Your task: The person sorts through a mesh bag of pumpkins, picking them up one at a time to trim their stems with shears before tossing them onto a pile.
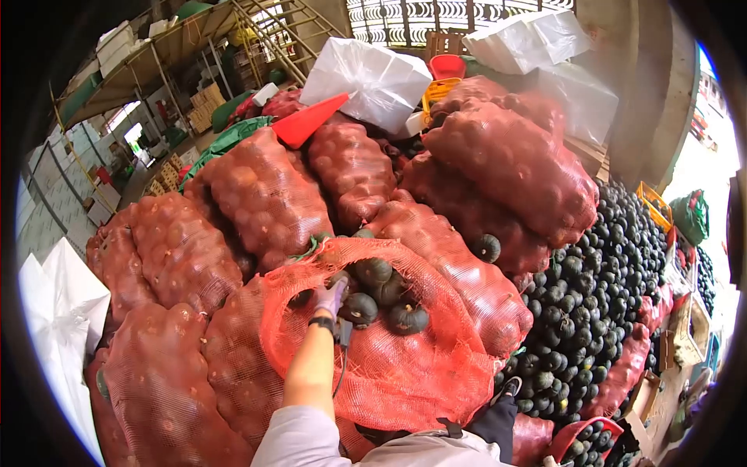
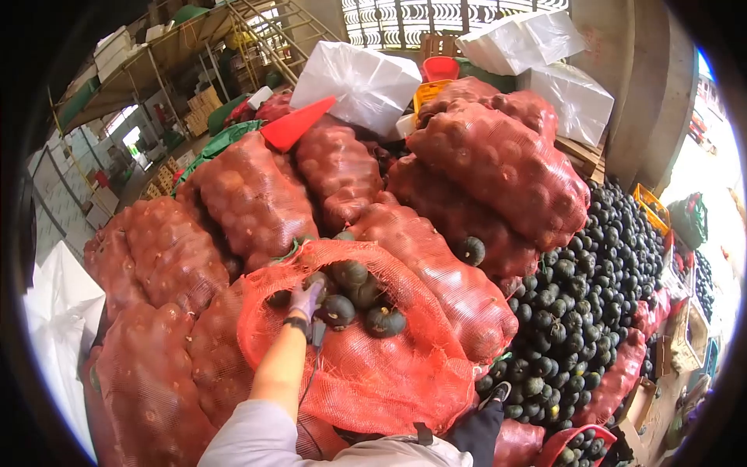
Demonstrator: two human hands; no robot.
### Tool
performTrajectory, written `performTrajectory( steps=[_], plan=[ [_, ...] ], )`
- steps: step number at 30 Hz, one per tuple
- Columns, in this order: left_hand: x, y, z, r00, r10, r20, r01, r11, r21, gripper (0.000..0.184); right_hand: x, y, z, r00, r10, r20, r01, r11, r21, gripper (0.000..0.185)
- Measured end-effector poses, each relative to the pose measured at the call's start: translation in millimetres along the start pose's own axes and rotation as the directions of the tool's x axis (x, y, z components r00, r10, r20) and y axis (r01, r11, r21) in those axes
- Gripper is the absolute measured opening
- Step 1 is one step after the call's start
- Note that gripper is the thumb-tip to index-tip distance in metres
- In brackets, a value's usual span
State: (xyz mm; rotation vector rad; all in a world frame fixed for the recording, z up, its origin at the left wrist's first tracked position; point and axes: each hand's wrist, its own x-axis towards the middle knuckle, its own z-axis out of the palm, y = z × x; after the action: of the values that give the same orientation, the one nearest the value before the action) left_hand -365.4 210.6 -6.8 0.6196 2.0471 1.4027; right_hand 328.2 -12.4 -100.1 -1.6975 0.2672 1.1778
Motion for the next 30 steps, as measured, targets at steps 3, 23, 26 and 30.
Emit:
performTrajectory(
  steps=[3,23,26,30],
  plan=[
    [-65,13,-29,0.951,-0.204,0.231,0.304,0.738,-0.602,0.083,12,-4,-16,0.998,-0.024,-0.051,0.023,1.0,-0.014,0.034],
    [-305,23,79,0.588,0.11,0.801,0.739,0.327,-0.588,0.073,-282,-42,211,-0.248,-0.214,0.945,0.866,-0.487,0.117,0.036],
    [-312,33,81,0.579,0.087,0.811,0.72,0.411,-0.559,0.07,-258,-31,206,-0.16,-0.225,0.961,0.947,-0.309,0.085,0.03],
    [-315,17,87,0.623,0.008,0.782,0.699,0.442,-0.562,0.064,-259,-35,187,0.071,-0.078,0.994,0.991,-0.106,-0.079,0.024]
  ],
)
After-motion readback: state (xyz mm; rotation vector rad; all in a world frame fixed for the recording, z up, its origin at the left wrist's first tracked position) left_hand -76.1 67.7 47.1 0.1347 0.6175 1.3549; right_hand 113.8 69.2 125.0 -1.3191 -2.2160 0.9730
